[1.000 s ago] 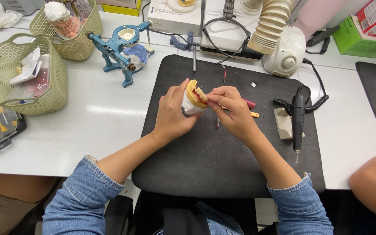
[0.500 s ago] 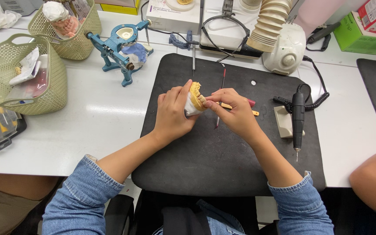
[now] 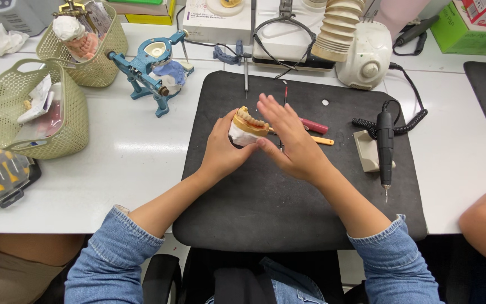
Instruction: The person applies red material to a dental cast using a brush, then uses a rotary tool to grind a denture segment. They repeatedly test the fit of the segment against the cast and continue applying material to the cast.
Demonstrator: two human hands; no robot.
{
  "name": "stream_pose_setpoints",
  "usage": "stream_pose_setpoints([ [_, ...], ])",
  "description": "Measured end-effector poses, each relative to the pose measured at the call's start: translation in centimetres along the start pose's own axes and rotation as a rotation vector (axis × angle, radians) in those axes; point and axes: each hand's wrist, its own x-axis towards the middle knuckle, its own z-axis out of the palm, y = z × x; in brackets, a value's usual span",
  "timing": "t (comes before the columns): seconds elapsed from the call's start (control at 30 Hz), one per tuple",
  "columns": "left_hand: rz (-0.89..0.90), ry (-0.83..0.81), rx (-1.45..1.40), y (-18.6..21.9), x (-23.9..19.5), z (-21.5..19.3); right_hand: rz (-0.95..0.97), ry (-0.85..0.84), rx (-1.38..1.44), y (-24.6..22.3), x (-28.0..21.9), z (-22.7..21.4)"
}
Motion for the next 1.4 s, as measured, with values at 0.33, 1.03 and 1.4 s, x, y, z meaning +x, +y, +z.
stream_pose_setpoints([
  [0.33, -0.163, -0.33, 0.231, -2.7, 2.0, -0.7, -0.02, 0.066, -0.031, -2.5, 0.2, -6.0],
  [1.03, -0.106, -1.439, 0.418, 2.9, -19.3, -9.0, 0.782, -0.751, -0.208, -2.8, -36.2, 7.7],
  [1.4, -0.693, -0.147, 0.835, -13.9, -39.3, -9.0, 0.714, -0.172, -0.438, -6.4, -45.7, 3.8],
])
